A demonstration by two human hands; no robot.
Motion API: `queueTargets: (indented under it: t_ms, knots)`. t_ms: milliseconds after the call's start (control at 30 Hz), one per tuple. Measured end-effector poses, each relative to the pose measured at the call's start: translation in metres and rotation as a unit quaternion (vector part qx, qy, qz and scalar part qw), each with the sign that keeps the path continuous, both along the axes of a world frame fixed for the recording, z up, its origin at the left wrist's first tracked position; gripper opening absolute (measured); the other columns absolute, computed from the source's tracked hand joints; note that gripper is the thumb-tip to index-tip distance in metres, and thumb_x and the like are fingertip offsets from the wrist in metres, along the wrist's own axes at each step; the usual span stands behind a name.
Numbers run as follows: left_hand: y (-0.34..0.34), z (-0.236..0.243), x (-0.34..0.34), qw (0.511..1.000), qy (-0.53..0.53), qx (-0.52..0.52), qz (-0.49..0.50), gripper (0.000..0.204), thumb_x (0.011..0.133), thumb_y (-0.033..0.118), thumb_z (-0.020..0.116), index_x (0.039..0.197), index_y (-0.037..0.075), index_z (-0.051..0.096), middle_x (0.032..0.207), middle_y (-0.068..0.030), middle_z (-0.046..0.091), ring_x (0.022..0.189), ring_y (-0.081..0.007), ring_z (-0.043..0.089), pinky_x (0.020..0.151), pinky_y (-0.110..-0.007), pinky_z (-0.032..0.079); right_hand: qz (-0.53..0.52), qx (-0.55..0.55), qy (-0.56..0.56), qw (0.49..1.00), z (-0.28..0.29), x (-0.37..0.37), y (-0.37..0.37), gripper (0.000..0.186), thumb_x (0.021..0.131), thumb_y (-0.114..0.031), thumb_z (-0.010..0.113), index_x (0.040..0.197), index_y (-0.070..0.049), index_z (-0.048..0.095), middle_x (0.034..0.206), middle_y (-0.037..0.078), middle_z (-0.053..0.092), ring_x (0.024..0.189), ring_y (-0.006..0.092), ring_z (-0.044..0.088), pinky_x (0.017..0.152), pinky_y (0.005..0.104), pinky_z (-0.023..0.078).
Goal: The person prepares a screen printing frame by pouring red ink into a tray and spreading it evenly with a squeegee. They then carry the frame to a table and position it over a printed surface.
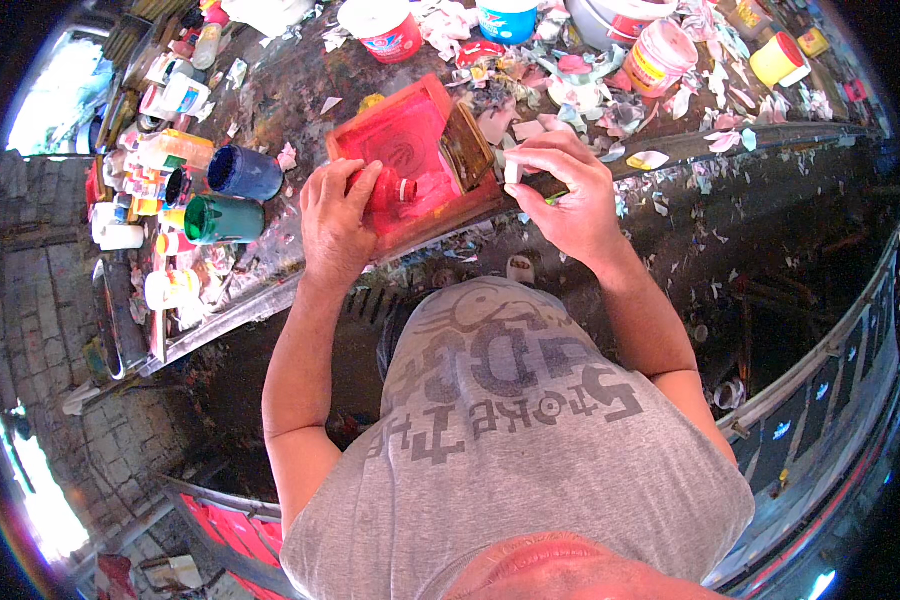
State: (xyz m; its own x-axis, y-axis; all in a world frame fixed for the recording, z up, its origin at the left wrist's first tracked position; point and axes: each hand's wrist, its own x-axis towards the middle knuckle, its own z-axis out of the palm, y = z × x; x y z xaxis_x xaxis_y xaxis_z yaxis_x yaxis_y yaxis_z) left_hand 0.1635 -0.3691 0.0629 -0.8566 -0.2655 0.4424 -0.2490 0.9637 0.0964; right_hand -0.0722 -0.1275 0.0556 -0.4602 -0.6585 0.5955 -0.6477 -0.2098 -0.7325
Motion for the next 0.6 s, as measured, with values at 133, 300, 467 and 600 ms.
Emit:
queueTargets:
  t_ms: [133,300,467,600]
  knots:
    - [0.0005,0.0010,-0.0003,1.000,0.005,-0.006,-0.004,0.060,0.079,0.002,0.078,0.137,0.015,0.077,0.137,-0.0099,0.067,0.132,-0.0370,0.064,0.114,-0.054,0.049,-0.008,-0.016,-0.007,1.000,0.0013,0.0016,-0.0001,0.038,0.080,0.005,0.089,0.117,-0.004,0.082,0.112,0.011,0.078,0.101,0.0257,0.076,0.091,0.0379,0.063]
    - [0.0013,0.0012,-0.0023,1.000,0.004,-0.014,-0.006,0.059,0.079,0.002,0.078,0.137,0.016,0.077,0.136,-0.0095,0.067,0.132,-0.0368,0.064,0.113,-0.054,0.049,-0.019,-0.026,0.029,0.999,0.0033,0.0018,0.0004,0.038,0.079,0.003,0.089,0.115,-0.006,0.081,0.108,0.009,0.079,0.099,0.0278,0.076,0.092,0.0399,0.061]
    - [0.0021,0.0031,-0.0043,1.000,0.012,-0.019,-0.017,0.059,0.079,0.001,0.078,0.136,0.016,0.077,0.136,-0.0095,0.067,0.131,-0.0367,0.064,0.112,-0.054,0.049,-0.018,-0.015,0.009,1.000,0.0027,0.0026,0.0018,0.038,0.079,0.003,0.089,0.115,-0.007,0.081,0.108,0.009,0.079,0.100,0.0277,0.076,0.092,0.0396,0.061]
    - [0.0036,0.0050,-0.0065,0.999,0.013,-0.027,-0.018,0.058,0.079,0.001,0.078,0.136,0.016,0.077,0.135,-0.0096,0.067,0.129,-0.0369,0.064,0.111,-0.054,0.049,-0.014,-0.013,0.005,1.000,0.0011,0.0034,0.0014,0.038,0.081,0.006,0.088,0.117,-0.003,0.082,0.115,0.011,0.078,0.104,0.0247,0.077,0.091,0.0366,0.064]
